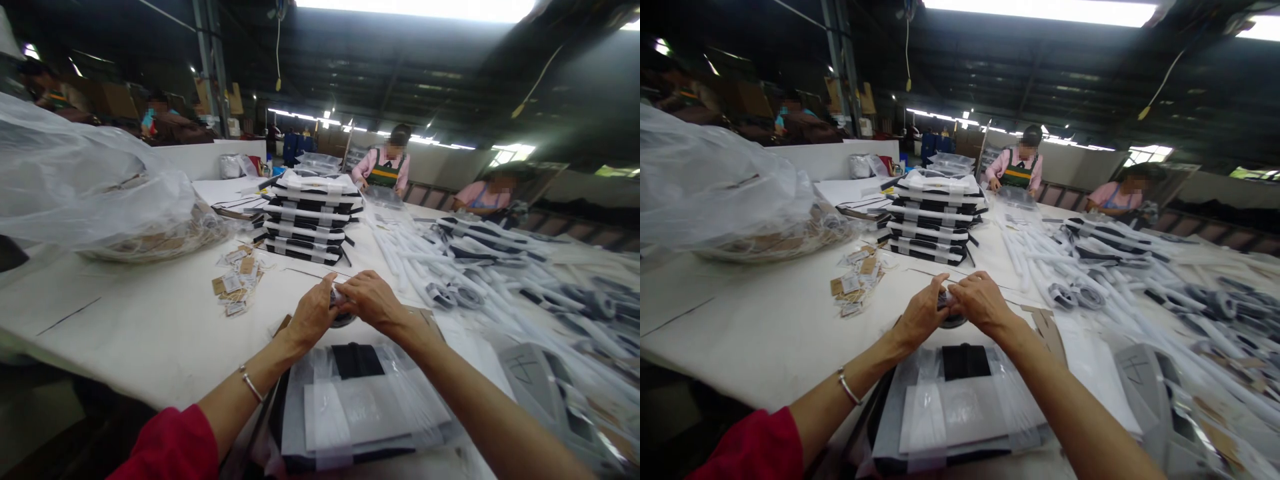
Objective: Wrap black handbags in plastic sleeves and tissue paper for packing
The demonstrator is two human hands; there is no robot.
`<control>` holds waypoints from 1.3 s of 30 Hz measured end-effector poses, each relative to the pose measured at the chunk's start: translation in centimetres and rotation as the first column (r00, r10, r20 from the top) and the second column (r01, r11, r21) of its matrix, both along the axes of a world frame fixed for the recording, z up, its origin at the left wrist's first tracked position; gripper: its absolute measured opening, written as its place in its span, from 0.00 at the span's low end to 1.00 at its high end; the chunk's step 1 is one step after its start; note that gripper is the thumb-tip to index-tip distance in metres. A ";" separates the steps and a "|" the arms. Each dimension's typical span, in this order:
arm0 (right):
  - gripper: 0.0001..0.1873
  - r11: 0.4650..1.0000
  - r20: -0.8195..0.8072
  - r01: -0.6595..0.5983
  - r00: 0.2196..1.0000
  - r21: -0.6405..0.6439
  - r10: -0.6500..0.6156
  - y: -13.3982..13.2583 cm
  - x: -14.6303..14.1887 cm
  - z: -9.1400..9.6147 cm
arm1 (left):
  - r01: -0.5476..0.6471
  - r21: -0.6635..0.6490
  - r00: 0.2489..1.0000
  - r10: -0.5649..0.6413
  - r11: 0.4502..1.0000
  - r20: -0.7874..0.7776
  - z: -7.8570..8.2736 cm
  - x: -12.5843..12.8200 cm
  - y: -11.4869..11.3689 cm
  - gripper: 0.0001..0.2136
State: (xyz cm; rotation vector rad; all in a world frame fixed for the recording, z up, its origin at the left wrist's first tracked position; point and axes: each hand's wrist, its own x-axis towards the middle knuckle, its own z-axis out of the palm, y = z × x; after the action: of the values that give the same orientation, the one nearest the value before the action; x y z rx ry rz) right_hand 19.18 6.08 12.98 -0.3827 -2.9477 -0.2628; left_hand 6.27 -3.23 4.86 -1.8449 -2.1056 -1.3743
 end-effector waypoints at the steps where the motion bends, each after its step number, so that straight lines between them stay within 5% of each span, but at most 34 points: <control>1: 0.14 1.000 0.093 0.016 0.995 0.006 -0.016 0.2 -0.4 0.2 | 0.018 0.006 1.000 -0.018 1.000 -0.006 -0.1 0.1 0.0 0.30; 7: 0.10 0.981 0.177 0.187 0.965 0.042 -0.192 0.1 -3.5 -1.1 | 0.050 -0.141 0.999 -0.047 0.989 0.028 0.0 -0.7 1.0 0.32; 13: 0.44 0.963 0.075 0.270 0.960 0.016 -0.271 1.3 -3.8 -3.7 | 0.001 -0.278 1.000 -0.003 0.961 -0.007 -0.8 -5.7 3.4 0.36; 17: 0.35 0.970 0.117 0.241 0.965 -0.033 -0.236 2.5 -2.9 -5.4 | 0.030 -0.367 0.994 -0.067 0.930 -0.088 -1.8 -7.2 2.7 0.27; 23: 0.28 0.991 0.169 0.088 0.983 -0.097 -0.070 2.6 -3.2 -7.7 | 0.120 -0.510 0.959 -0.232 0.852 -0.161 -3.0 -5.8 1.7 0.21; 30: 0.26 0.998 0.170 0.005 0.985 -0.056 0.005 1.3 -3.6 -9.5 | 0.071 -0.564 0.950 -0.229 0.822 -0.213 -3.8 -6.1 3.3 0.14; 33: 0.24 1.000 0.155 -0.013 0.988 0.009 0.011 0.7 -3.2 -9.0 | 0.071 -0.583 0.950 -0.232 0.810 -0.207 -3.7 -6.5 4.2 0.12; 36: 0.17 0.994 0.239 -0.048 0.968 -0.098 0.071 0.8 -2.9 -7.3 | 0.098 -0.593 0.955 -0.243 0.799 -0.169 -3.6 -6.7 4.6 0.12; 39: 0.14 0.980 0.302 0.072 0.953 -0.184 -0.014 1.8 -3.7 -5.5 | 0.129 -0.599 0.967 -0.234 0.790 -0.101 -3.5 -6.8 4.6 0.14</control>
State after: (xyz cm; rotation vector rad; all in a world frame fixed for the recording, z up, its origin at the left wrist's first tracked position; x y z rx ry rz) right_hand 15.49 7.86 7.47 -0.4708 -3.2800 -0.0407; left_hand -0.57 1.41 1.38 -2.3224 -2.5003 -0.5505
